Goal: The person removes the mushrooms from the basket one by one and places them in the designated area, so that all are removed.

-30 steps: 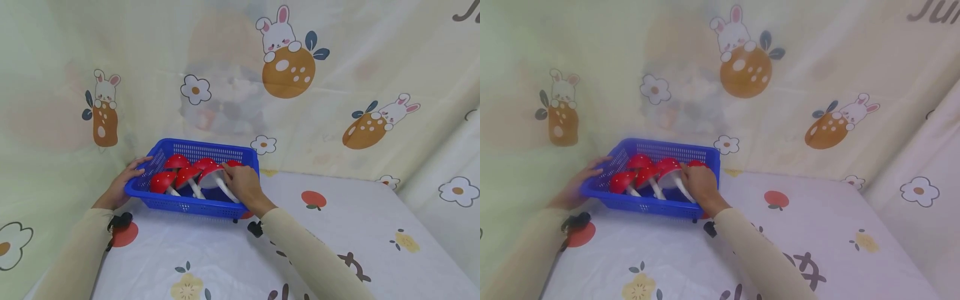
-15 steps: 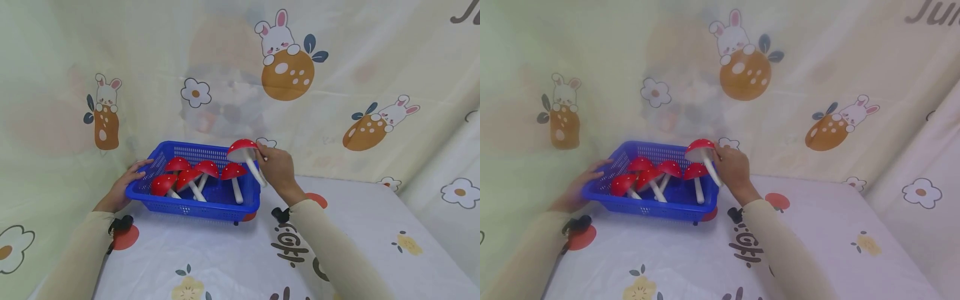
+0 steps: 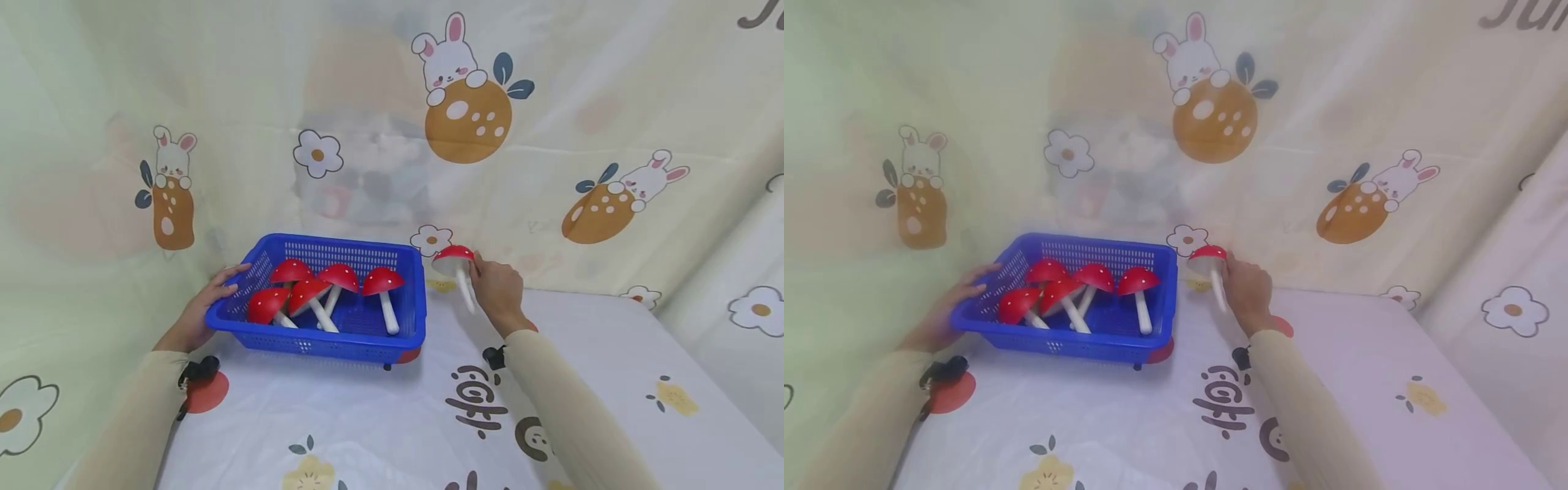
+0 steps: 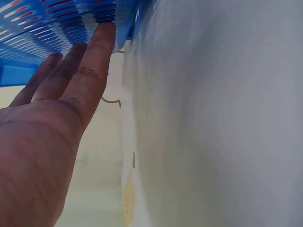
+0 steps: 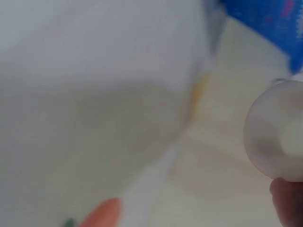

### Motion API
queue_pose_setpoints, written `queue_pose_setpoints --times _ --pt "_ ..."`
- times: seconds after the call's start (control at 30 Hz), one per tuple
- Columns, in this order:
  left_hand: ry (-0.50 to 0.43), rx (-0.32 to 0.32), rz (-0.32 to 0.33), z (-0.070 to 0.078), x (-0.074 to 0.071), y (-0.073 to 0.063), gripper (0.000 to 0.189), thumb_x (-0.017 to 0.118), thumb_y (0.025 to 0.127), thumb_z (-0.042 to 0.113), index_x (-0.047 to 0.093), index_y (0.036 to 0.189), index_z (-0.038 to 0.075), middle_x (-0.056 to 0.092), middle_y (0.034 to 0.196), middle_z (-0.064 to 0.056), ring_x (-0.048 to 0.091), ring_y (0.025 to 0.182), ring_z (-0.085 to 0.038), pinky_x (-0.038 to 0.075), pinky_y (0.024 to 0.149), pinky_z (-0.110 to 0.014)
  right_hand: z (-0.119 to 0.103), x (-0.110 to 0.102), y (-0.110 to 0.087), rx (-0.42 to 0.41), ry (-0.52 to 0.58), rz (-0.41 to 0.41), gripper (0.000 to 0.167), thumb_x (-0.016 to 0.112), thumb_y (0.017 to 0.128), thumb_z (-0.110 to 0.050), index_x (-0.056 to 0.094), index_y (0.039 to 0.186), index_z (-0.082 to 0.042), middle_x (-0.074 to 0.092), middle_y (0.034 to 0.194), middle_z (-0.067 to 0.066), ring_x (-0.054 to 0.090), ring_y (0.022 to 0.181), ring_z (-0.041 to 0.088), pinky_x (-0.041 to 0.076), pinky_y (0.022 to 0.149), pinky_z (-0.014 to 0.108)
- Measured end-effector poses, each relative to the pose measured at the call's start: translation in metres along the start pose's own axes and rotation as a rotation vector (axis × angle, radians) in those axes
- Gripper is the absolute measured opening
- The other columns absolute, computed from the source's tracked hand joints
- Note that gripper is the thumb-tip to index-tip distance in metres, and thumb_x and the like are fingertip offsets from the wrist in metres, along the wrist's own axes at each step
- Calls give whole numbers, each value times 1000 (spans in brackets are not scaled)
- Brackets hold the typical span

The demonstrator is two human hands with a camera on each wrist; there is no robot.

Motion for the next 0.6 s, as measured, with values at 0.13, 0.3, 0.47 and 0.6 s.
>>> queue_pose_setpoints --times 0.13,0.3,0.47,0.6 --pt "-13 -1 0 -4 -1 -1 54 35 106 36 18 157 35 1 165 -13 13 148 -47 55 89 -22 7 25 -9 -16 -68 -130 28 60 97 -24 74 111 -3 62 56 16 53 45 30 35 40 33" --pt "-11 6 -2 -6 -1 -1 53 34 106 36 18 157 35 2 165 -14 14 147 -47 55 89 -22 -1 35 -19 -53 -76 -214 30 68 92 -20 71 118 -5 72 73 17 65 58 31 46 47 33" --pt "6 10 6 -4 -2 0 54 35 106 36 18 157 36 3 165 -13 14 148 -46 54 89 -21 -11 30 -18 -29 -16 -268 36 75 88 -21 71 120 -6 76 95 16 72 81 34 60 69 40" --pt "23 7 19 -3 -1 -1 55 37 105 38 18 157 37 3 165 -11 14 148 -46 53 91 -20 -15 27 -20 -37 -12 -323 34 79 84 -21 73 113 -5 76 94 14 72 83 32 60 73 43"
Point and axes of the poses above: each hand's wrist, its own y-axis towards the middle knuckle, its own x-axis out of the palm, z = x × y, the point moved 5 cm from there along y, towards the middle knuckle
